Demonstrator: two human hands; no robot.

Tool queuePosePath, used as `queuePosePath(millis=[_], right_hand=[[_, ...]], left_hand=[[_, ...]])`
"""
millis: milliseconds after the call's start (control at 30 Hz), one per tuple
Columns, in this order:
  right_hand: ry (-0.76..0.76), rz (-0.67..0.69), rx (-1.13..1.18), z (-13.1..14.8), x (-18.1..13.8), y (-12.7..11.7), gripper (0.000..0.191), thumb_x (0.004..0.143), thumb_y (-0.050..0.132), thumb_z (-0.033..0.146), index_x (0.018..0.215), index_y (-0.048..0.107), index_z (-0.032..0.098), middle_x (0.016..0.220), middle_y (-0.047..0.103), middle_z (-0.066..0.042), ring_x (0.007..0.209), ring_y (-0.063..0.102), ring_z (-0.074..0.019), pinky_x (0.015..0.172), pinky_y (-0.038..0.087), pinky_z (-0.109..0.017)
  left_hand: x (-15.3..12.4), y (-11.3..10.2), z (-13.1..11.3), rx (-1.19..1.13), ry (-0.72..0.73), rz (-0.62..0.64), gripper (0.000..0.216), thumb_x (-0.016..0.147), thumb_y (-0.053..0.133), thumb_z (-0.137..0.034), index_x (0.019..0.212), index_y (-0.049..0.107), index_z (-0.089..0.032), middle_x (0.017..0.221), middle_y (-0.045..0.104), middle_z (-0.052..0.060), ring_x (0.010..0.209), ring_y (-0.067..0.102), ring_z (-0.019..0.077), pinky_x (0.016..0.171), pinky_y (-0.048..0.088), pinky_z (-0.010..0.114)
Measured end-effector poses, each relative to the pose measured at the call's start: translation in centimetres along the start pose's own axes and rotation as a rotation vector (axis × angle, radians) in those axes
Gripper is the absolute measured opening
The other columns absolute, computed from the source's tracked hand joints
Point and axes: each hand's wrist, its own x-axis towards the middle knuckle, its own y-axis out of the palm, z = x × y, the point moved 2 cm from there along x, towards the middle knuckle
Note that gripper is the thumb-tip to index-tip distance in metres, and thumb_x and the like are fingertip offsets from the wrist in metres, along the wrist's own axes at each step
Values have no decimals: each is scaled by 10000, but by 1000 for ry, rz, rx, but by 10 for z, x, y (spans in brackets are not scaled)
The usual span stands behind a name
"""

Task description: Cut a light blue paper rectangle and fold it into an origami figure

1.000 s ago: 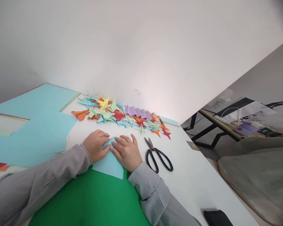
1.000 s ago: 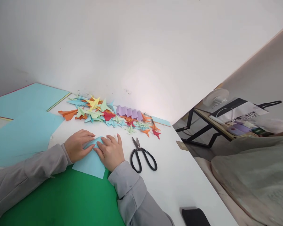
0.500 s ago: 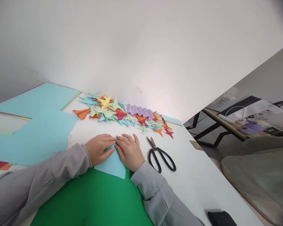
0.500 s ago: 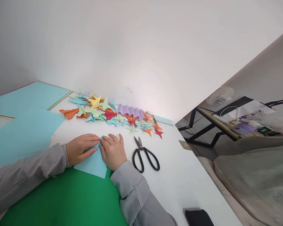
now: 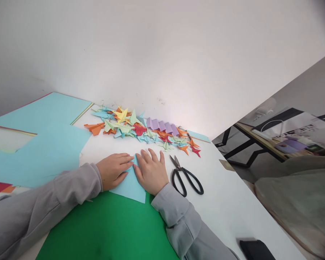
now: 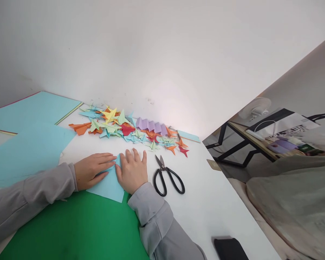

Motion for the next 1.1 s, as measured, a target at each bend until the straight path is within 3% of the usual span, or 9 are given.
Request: queuePosePath(millis=[467,700,1100], right_hand=[[14,1,-105,3,1,-5,443,897,298,446,1205,526,224,1286,503,-115,1222,362,-325,1024,75,-571],[29,10,-131,4,-1,-5,434,902,291,449,1202,519,234,1257,524,-106,1152,425,-302,1012,114,-575],[26,22,-154,6,-1,-5,449,903,295,431,1248,495,225,1269,514,-129,1186,391,-331,1017,69,-584]], left_hand=[[1,0,-1,22,26,9,332,836,394,-176,1111,566,-106,1163,596,140,1089,519,252,903,440,432],[2,-1,-2,35,17,26,336,832,396,-181,1104,567,-85,1181,587,139,1093,515,264,905,446,432],[2,8,1,60,18,38,341,872,348,-166,1123,567,-91,1198,581,142,1136,501,257,918,423,428]])
